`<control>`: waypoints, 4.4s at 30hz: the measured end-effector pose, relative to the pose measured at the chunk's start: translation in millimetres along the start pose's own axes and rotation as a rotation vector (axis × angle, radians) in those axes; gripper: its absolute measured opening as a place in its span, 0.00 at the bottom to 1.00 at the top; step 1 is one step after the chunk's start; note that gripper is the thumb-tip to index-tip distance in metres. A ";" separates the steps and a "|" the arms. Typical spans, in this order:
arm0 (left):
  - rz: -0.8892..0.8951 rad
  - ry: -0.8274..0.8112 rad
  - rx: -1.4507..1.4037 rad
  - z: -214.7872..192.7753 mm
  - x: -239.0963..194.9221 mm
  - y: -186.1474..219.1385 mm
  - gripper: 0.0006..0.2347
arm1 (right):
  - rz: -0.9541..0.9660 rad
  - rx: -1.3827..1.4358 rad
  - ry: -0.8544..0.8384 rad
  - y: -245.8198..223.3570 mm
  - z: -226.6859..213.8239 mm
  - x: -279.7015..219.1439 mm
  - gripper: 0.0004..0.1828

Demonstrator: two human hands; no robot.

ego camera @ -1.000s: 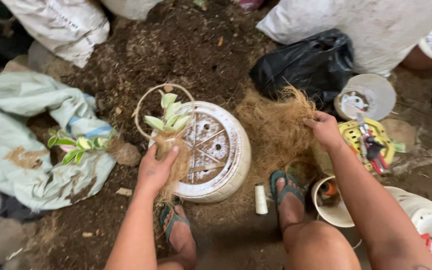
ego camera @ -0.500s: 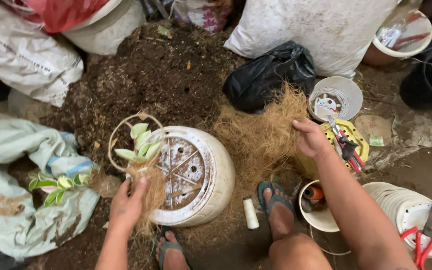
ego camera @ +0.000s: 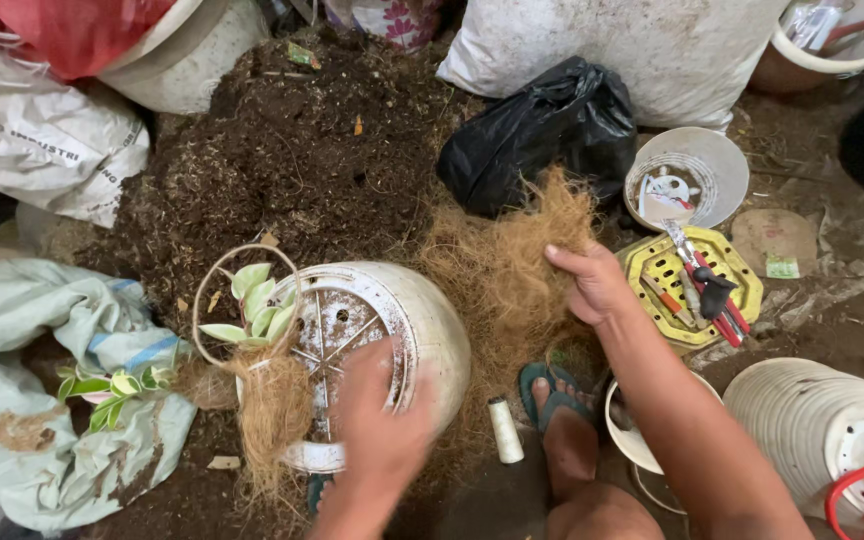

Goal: The person arranges a small plant into a hanging basket by wrapping coconut coir around its base and securing it with twine. They adjust the plant and coir repeatedly to ensure it is firmly attached to the basket.

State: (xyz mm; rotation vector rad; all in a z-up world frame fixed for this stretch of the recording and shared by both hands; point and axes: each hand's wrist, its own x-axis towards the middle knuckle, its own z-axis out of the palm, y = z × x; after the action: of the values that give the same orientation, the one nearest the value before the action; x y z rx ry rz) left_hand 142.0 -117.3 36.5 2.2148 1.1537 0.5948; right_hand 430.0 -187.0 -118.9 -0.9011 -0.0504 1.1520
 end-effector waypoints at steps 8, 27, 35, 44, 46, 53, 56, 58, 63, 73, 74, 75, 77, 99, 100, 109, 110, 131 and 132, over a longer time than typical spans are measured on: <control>-0.497 -0.442 -0.160 145.2 63.4 11.4 0.26 | -0.043 0.035 -0.121 18.5 18.9 -12.1 0.25; -0.622 -0.246 -0.015 184.0 71.2 -28.1 0.16 | -0.478 0.360 0.128 -99.0 -59.5 9.1 0.16; -0.517 -0.357 -0.363 135.6 88.1 42.2 0.35 | -0.282 -0.106 -0.263 -76.3 48.6 -20.3 0.21; -0.542 0.061 -0.921 71.7 112.6 42.4 0.27 | -0.537 -1.405 -0.360 -17.2 133.2 -55.2 0.14; -0.691 0.161 -1.228 59.9 113.4 40.7 0.28 | -0.484 -1.565 -0.315 -14.2 149.7 -63.6 0.07; -0.755 0.279 -1.621 4.7 99.0 20.9 0.27 | -0.438 -1.637 -0.416 -16.2 164.6 -98.3 0.11; -0.537 0.261 -1.293 -25.4 87.3 26.8 0.30 | -0.324 -1.505 -0.463 -45.5 173.1 -106.7 0.14; -0.302 0.280 -0.741 -50.0 73.9 29.4 0.38 | -0.267 -1.646 -0.364 -63.5 182.3 -116.7 0.14; 0.520 0.059 0.452 -80.2 10.0 44.3 0.41 | -0.330 -1.783 -0.570 -56.9 218.6 -146.1 0.14; 0.362 -0.264 0.218 -76.7 -21.4 27.2 0.06 | -0.352 -1.430 -0.513 -60.8 210.4 -179.0 0.07; 0.368 -0.264 0.208 -75.1 -21.7 25.2 0.05 | -0.374 -1.452 -0.501 -59.4 209.4 -178.9 0.07; 0.376 -0.266 0.200 -74.5 -21.1 23.1 0.05 | -0.396 -1.470 -0.486 -55.7 209.6 -178.2 0.07; 0.353 -0.321 0.190 -73.0 -21.3 20.5 0.04 | -0.423 -1.482 -0.486 -52.5 207.0 -176.3 0.07; 0.167 -0.301 -0.027 -110.2 -17.4 21.7 0.17 | -0.321 -1.393 -0.417 -59.3 200.0 -155.6 0.11; 0.159 -0.309 -0.041 -110.5 -17.9 21.3 0.16 | -0.296 -1.418 -0.400 -59.7 202.4 -157.6 0.11; 0.116 -0.277 -0.002 -116.3 -13.2 19.6 0.18 | -0.583 -1.298 -0.807 -68.9 226.7 -175.6 0.32; 0.099 -0.300 -0.002 -116.1 -13.7 19.3 0.17 | -0.433 -1.370 -0.706 -66.7 225.7 -174.4 0.24; -0.225 -0.605 0.026 -150.9 -4.6 20.5 0.19 | -0.415 -1.567 0.029 -94.7 142.4 -102.5 0.48; -0.216 -0.645 0.113 -148.4 -3.7 24.8 0.19 | -0.528 -1.573 -0.046 -91.3 155.4 -108.4 0.47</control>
State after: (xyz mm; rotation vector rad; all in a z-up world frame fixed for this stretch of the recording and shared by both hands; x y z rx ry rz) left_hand 63.8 -90.8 162.3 2.0908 1.0613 -0.2714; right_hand 378.9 -192.4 85.0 -2.0373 -1.2908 0.4501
